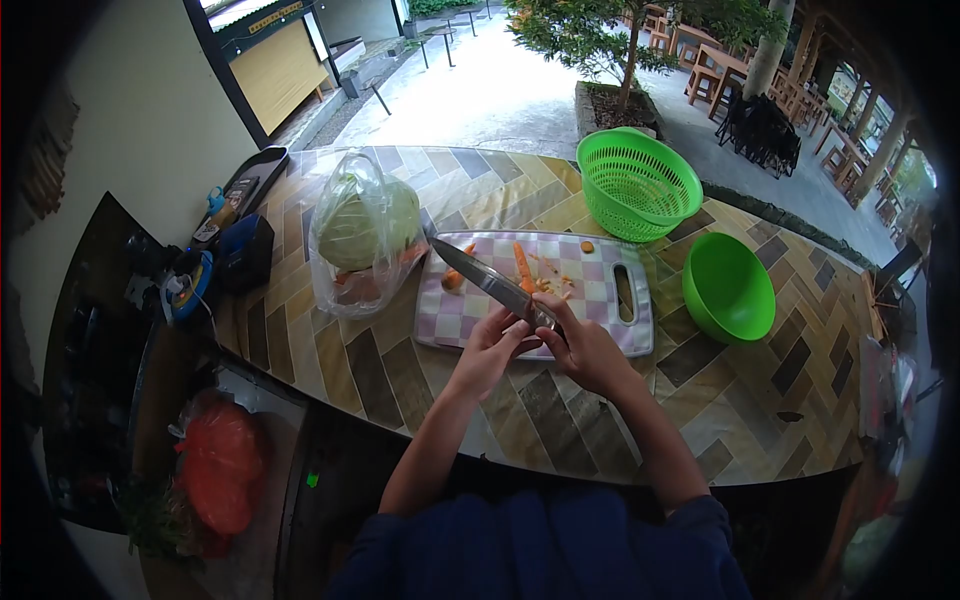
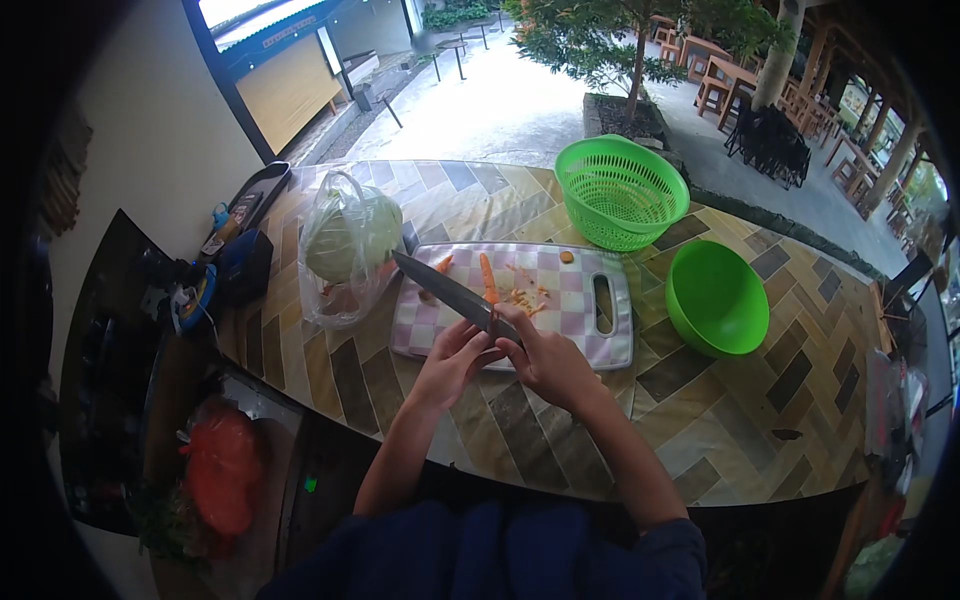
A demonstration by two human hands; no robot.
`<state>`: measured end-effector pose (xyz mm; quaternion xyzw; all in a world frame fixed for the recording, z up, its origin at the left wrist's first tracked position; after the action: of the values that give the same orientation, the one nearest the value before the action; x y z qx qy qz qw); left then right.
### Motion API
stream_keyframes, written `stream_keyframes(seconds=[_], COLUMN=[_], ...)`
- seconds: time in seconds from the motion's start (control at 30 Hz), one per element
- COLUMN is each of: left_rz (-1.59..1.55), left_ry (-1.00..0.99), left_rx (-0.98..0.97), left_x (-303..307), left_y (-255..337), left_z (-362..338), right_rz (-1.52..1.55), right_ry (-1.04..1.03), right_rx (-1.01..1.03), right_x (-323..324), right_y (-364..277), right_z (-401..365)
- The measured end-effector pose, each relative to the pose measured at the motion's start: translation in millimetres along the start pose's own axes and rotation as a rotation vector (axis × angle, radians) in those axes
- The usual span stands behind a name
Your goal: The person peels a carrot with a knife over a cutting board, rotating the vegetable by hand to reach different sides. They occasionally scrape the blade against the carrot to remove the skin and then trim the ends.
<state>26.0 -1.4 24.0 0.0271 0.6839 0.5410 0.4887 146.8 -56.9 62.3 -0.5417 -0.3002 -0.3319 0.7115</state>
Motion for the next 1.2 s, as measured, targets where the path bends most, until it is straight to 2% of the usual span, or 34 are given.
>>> stream_keyframes(seconds=[0.4,0.5,1.1,1.2], left_rz=[0.020,0.008,-0.037,-0.032], left_ry=[0.000,0.009,-0.023,-0.030], left_rx=[0.032,0.042,0.091,0.085], left_x=[-6.6,-3.7,9.5,9.6], left_y=[2.9,0.3,-6.0,-7.1], left_z=[-4.1,-5.2,2.8,2.8], right_rz=[0.045,0.011,0.144,0.116], right_ry=[0.001,-0.093,-0.044,-0.135], right_rx=[-0.022,-0.094,0.036,-0.057], right_x=[0.3,4.6,7.4,11.0], right_y=[8.4,6.4,12.0,8.8], right_z=[0.9,-0.4,-2.0,-3.7])
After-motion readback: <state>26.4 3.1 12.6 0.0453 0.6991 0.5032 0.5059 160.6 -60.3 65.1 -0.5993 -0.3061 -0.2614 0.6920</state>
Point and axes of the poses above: each hand's wrist, its own z-axis towards the middle knuckle, its own x-axis out of the back of the hand, y = z × x, the point moved 4 cm from there along z, towards the middle knuckle, and after that the axes turned 7 degrees about -z, right-handed, at the moved point
